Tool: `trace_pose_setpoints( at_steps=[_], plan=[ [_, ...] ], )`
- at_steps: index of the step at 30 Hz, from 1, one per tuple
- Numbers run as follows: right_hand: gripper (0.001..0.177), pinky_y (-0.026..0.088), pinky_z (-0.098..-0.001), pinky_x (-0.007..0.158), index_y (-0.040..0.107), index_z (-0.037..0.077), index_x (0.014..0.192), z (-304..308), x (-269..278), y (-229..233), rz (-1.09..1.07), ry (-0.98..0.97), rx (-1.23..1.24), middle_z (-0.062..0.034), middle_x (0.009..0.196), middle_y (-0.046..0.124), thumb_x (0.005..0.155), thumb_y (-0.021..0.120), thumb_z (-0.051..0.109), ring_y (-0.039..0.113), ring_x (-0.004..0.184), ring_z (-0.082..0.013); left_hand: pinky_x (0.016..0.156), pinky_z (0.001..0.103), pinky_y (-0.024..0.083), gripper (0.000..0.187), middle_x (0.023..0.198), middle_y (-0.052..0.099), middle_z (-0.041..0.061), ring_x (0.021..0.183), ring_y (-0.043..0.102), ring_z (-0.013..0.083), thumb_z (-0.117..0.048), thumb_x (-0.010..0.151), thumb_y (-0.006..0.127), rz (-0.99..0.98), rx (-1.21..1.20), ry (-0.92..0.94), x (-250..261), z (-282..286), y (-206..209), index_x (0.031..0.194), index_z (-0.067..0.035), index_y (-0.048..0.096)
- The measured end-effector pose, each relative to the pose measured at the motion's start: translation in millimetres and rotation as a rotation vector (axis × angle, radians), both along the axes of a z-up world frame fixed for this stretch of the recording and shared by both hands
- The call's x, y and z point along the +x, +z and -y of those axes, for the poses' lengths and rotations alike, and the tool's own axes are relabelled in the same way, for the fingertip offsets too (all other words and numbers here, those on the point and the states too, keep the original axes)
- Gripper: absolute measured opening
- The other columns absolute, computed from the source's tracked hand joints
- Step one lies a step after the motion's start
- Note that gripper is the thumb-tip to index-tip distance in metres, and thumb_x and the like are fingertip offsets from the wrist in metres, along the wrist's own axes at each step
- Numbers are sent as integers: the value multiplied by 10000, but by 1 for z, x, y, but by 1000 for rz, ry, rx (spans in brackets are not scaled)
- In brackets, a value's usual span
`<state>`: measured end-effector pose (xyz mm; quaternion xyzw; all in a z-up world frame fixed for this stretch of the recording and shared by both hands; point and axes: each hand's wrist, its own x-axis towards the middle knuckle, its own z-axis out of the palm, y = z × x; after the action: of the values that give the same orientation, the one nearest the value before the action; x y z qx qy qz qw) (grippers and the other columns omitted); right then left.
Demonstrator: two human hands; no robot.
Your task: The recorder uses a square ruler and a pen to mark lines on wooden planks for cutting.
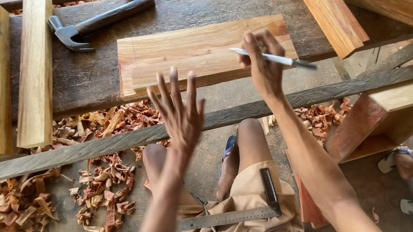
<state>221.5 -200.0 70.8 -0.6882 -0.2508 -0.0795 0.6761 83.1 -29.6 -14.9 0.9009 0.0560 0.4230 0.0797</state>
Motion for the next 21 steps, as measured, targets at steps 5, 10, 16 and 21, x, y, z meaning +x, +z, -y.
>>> trace_pose_setpoints(
  at_steps=[5, 10, 16, 21],
  plan=[
    [234, 549, -257, 544, 635, 61, 949, 40, -20, -2, 211, -93, -18, -81, 799, 683, 1081, 666, 252, 666, 634, -110, 1142, 607, 289, 784, 1486, 471, 205, 1399, 413, 369, -418, 892, 796, -238, 248, -130, 44, -62, -16, 1515, -144, 408],
    [177, 594, -268, 632, 618, 36, 1017, 60, -47, 11, 270, -98, -28, -104, 877, 695, 1072, 699, 184, 682, 729, -120, 1048, 498, 443, 640, 1334, 581, 193, 1179, 563, 318, -416, 992, 719, -262, 373, -306, 34, -75, 20, 1454, -48, 472],
    [147, 558, -243, 656, 592, 18, 1059, 60, -53, 28, 325, -58, 51, -118, 948, 679, 1091, 695, 117, 653, 737, -116, 866, 445, 515, 678, 1088, 644, 203, 961, 602, 303, -568, 1036, 541, -358, 216, -352, 29, -75, 139, 1346, 34, 523],
    [139, 610, -277, 676, 561, 20, 1007, 18, -12, 39, 314, -8, 154, -110, 899, 689, 1024, 698, 23, 686, 752, -123, 579, 379, 513, 830, 859, 638, 187, 668, 563, 215, -723, 1115, 354, -433, 361, -355, 103, -129, 121, 1173, 60, 621]
  ],
)
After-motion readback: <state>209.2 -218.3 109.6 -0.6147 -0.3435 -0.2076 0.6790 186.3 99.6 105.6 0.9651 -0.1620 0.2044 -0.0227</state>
